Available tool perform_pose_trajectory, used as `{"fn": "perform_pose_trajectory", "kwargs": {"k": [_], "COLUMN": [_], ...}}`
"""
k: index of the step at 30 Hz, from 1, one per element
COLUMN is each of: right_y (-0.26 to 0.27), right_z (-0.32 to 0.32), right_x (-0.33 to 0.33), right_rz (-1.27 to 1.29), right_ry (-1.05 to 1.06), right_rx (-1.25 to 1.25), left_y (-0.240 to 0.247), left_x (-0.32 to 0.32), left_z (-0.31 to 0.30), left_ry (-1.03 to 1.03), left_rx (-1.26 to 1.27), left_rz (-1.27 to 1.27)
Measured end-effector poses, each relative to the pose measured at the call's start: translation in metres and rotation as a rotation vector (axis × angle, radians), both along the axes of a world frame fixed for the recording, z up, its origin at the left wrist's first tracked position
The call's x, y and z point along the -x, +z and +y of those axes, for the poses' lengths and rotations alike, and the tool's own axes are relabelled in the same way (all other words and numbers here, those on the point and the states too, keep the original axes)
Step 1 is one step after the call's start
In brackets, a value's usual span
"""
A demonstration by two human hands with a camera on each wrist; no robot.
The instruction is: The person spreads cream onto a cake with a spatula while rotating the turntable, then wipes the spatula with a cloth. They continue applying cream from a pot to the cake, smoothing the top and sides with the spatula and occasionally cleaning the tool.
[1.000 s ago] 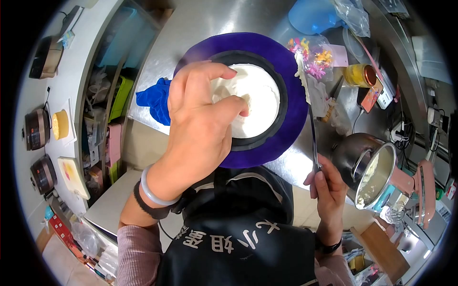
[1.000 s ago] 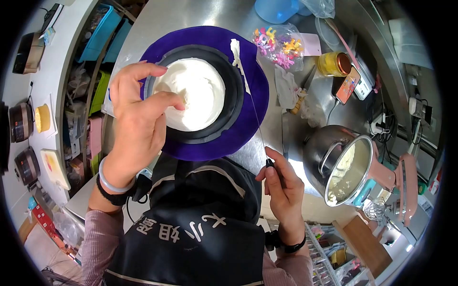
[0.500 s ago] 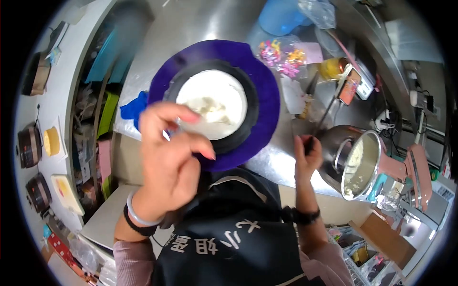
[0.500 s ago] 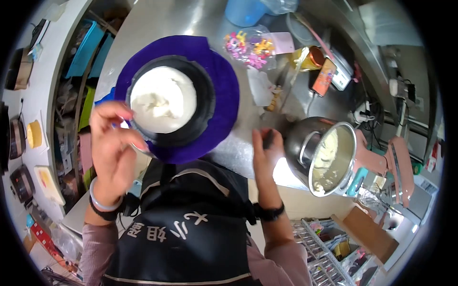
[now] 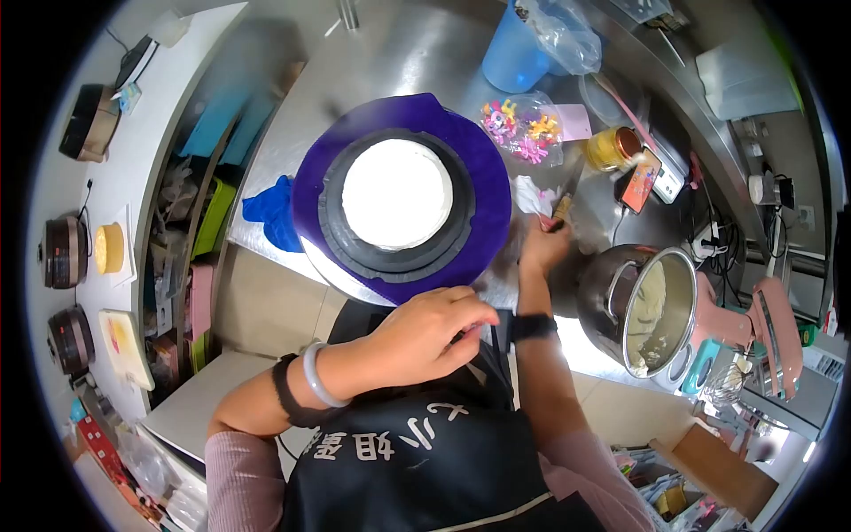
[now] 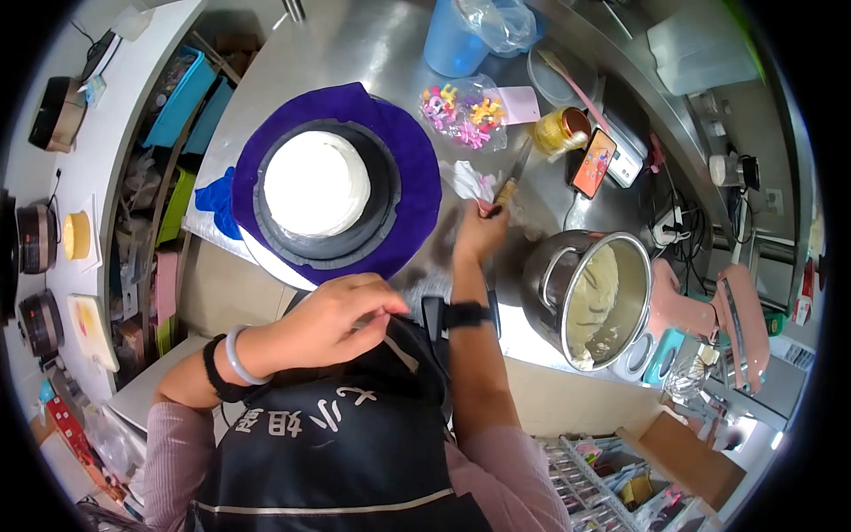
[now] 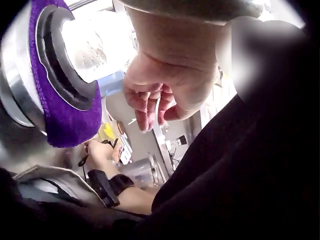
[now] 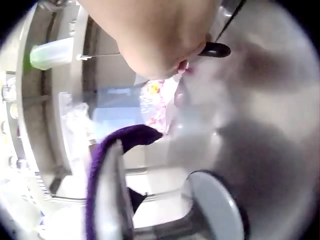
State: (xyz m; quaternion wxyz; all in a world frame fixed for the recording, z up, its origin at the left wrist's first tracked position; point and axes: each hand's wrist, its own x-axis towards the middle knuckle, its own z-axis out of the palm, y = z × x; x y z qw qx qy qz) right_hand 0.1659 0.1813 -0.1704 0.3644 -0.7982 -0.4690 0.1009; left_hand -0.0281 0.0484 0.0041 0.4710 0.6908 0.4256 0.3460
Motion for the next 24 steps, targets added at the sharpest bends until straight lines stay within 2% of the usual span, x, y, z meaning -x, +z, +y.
{"fn": "perform_pose_trajectory", "kwargs": {"k": [2, 3, 4, 5, 7, 9, 10, 11, 13, 15, 16, 18, 20, 22, 23, 24], "right_y": [0.024, 0.042, 0.07, 0.084, 0.124, 0.138, 0.139, 0.139, 0.144, 0.157, 0.163, 0.178, 0.19, 0.198, 0.2, 0.2], "right_z": [-0.025, -0.042, -0.062, -0.079, -0.111, -0.128, -0.13, -0.131, -0.132, -0.13, -0.132, -0.136, -0.135, -0.129, -0.125, -0.119], "right_x": [-0.012, -0.014, -0.014, -0.021, -0.024, -0.028, -0.031, -0.034, -0.036, -0.034, -0.04, -0.045, -0.044, -0.036, -0.03, -0.023], "right_rz": [0.083, 0.563, 0.701, 0.78, 0.863, 0.87, 0.867, 0.892, 0.91, 0.696, 0.738, 0.732, 0.746, 0.364, 0.357, 0.261], "right_ry": [0.044, 0.081, 0.151, 0.237, 0.332, 0.428, 0.435, 0.469, 0.506, 0.409, 0.378, 0.487, 0.541, 0.781, 0.783, 0.848], "right_rx": [-0.098, -0.145, -0.209, -0.216, -0.107, -0.083, -0.085, -0.062, -0.039, 0.024, 0.093, 0.128, 0.15, 0.288, 0.285, 0.268], "left_y": [-0.006, -0.011, -0.015, -0.019, -0.029, -0.034, -0.035, -0.037, -0.038, -0.048, -0.052, -0.06, -0.07, -0.06, -0.062, -0.067], "left_x": [-0.008, -0.017, -0.028, -0.039, -0.057, -0.067, -0.072, -0.074, -0.074, -0.076, -0.077, -0.078, -0.083, -0.079, -0.075, -0.067], "left_z": [0.003, 0.005, 0.007, 0.011, 0.018, 0.025, 0.025, 0.026, 0.031, 0.035, 0.035, 0.036, 0.031, 0.028, 0.024, 0.016], "left_ry": [0.052, 0.059, 0.145, 0.232, 0.264, 0.092, 0.188, 0.19, 0.272, 0.319, 0.32, 0.248, 0.209, 0.099, 0.101, 0.061], "left_rx": [0.019, 0.017, -0.018, -0.053, -0.078, 0.031, -0.002, -0.007, 0.121, 0.067, 0.116, 0.313, 0.308, 0.348, 0.343, 0.226], "left_rz": [0.0, -0.003, -0.013, -0.022, -0.08, -0.096, -0.143, -0.147, -0.211, -0.136, -0.087, 0.034, 0.084, 0.191, 0.185, 0.077]}}
